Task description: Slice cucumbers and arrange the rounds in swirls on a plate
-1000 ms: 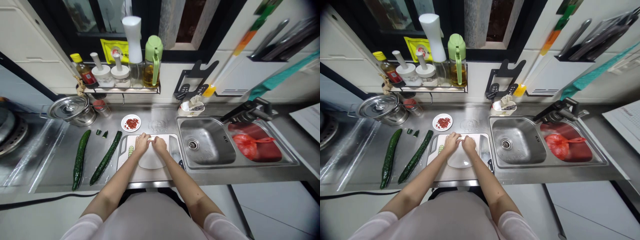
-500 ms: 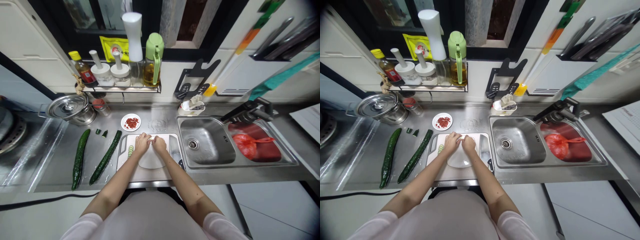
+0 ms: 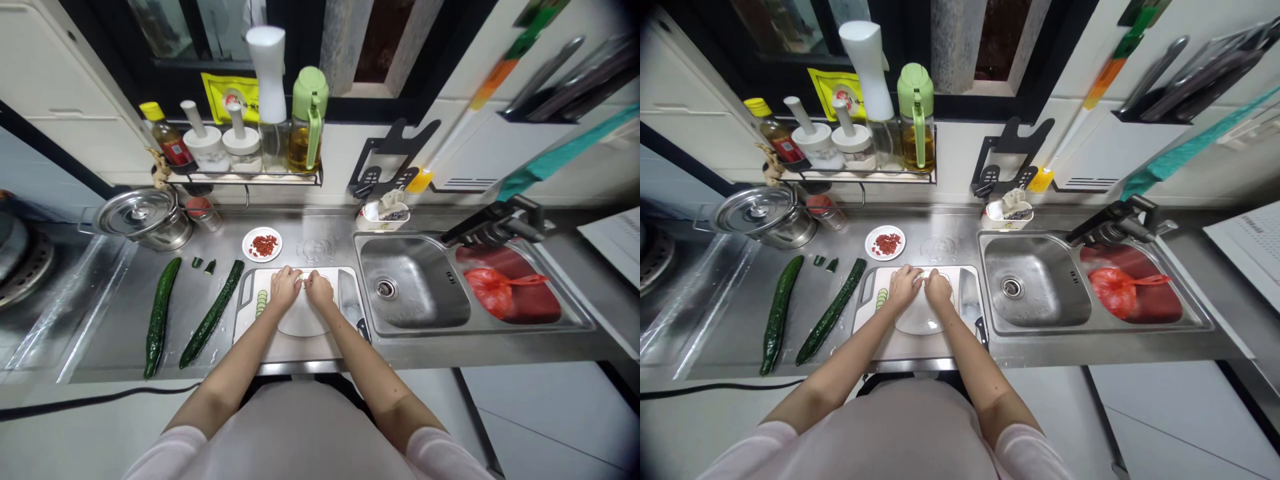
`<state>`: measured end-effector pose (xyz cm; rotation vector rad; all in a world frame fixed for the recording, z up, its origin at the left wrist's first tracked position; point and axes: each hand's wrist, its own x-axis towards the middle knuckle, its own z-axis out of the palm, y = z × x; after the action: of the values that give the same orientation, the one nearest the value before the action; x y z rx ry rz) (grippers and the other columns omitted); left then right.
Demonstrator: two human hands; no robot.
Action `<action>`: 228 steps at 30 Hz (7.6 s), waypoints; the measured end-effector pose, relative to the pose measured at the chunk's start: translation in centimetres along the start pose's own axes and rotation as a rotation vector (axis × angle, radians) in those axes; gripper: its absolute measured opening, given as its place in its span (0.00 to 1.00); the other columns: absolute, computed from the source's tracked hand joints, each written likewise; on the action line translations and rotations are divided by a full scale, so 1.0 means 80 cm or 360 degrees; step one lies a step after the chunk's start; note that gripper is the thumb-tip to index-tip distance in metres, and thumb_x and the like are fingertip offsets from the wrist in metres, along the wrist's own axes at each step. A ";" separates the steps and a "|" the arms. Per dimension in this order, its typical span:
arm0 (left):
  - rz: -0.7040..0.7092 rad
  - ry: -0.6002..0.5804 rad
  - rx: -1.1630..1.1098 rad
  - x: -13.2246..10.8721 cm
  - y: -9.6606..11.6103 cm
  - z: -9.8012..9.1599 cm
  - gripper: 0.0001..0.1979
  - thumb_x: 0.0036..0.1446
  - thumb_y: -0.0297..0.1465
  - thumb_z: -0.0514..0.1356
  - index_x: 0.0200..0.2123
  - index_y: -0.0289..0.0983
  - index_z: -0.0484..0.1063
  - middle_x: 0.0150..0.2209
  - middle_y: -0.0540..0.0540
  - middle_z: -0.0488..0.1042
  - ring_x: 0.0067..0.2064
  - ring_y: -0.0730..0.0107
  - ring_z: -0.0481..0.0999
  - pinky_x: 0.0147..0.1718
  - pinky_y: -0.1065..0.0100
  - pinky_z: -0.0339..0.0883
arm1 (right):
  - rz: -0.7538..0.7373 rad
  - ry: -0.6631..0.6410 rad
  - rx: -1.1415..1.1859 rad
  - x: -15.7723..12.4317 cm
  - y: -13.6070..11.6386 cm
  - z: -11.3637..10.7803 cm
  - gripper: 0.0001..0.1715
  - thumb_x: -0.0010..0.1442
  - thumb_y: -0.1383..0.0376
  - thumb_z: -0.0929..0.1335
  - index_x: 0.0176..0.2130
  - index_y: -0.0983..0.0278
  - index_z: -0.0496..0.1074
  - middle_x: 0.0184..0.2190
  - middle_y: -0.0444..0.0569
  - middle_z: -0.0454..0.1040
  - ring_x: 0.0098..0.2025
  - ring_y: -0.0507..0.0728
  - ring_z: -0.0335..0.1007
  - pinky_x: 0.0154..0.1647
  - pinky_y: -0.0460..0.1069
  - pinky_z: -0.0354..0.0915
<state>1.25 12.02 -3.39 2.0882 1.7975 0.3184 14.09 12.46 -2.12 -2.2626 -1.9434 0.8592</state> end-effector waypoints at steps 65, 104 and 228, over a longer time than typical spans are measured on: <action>-0.0923 0.0396 -0.0285 -0.198 -0.072 -0.015 0.11 0.57 0.38 0.57 0.40 0.40 0.73 0.38 0.44 0.75 0.44 0.57 0.73 0.48 0.55 0.58 | -0.0298 0.0417 0.0745 -0.107 0.074 -0.009 0.15 0.60 0.54 0.61 0.31 0.62 0.67 0.16 0.37 0.58 0.21 0.52 0.58 0.27 0.46 0.52; -0.0600 0.0274 -0.2020 -0.151 0.010 -0.098 0.19 0.46 0.45 0.67 0.34 0.36 0.73 0.24 0.51 0.72 0.23 0.78 0.66 0.24 0.74 0.58 | -0.1073 0.0244 0.0850 -0.141 -0.020 -0.047 0.10 0.63 0.60 0.65 0.33 0.61 0.72 0.33 0.47 0.74 0.40 0.55 0.67 0.40 0.48 0.62; -0.0495 -0.0090 -0.0220 0.004 0.025 -0.010 0.07 0.56 0.31 0.59 0.38 0.42 0.74 0.43 0.46 0.75 0.48 0.58 0.71 0.47 0.60 0.51 | -0.0416 -0.0131 -0.0301 0.029 0.001 -0.031 0.12 0.64 0.65 0.64 0.46 0.66 0.71 0.40 0.58 0.77 0.43 0.59 0.72 0.39 0.47 0.57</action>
<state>2.76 12.23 -1.84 1.6770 1.9690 0.2853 15.36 15.41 -0.92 -2.0235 -2.3821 0.7781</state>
